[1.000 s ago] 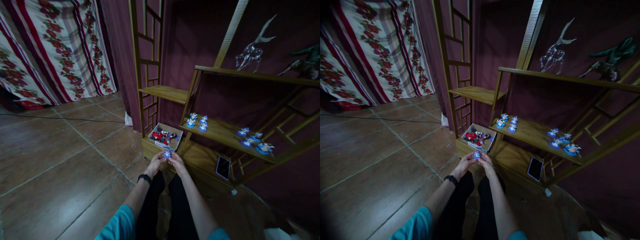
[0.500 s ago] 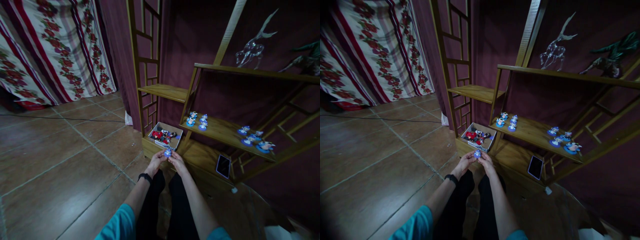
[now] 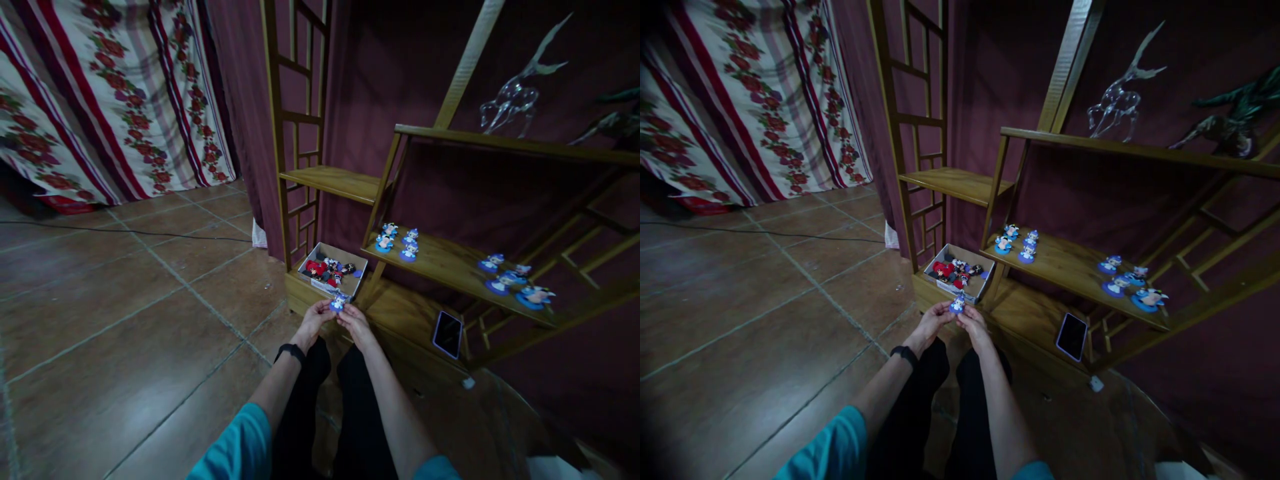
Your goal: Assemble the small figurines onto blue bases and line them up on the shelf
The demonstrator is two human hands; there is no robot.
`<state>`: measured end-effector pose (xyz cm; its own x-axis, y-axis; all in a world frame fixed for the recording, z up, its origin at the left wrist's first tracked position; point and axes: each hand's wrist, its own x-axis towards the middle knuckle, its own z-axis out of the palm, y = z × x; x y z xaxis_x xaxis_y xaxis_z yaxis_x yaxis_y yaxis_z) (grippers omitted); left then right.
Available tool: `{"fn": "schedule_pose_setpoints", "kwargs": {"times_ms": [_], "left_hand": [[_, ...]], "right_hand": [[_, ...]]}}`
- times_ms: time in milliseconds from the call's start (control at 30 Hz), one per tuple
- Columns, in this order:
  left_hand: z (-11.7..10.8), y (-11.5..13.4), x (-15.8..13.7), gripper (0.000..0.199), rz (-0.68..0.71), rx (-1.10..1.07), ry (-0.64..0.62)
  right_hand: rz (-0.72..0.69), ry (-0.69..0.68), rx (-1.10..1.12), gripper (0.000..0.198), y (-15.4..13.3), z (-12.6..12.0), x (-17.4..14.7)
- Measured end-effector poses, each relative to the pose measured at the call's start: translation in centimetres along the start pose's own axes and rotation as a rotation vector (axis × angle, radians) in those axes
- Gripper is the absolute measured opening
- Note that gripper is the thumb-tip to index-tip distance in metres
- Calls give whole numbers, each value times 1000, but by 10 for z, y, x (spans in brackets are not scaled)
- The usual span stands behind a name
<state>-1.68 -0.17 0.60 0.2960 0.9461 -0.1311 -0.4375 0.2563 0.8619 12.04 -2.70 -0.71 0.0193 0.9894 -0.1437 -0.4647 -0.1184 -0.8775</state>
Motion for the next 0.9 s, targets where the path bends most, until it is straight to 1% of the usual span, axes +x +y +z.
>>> {"fn": "schedule_pose_setpoints", "kwargs": {"times_ms": [233,433,667,900], "left_hand": [[-4,-4,2,50,-26,2,-63],[-5,-6,3,56,-11,-49,-44],[-2,-2,2,47,-36,-61,-62],[-1,-1,1,50,-27,-82,-35]], "right_hand": [[-31,24,6,42,0,1,1],[-45,15,-11,42,-3,2,-2],[-68,36,-59,44,-2,1,-2],[-95,19,-95,42,-5,4,-4]]}}
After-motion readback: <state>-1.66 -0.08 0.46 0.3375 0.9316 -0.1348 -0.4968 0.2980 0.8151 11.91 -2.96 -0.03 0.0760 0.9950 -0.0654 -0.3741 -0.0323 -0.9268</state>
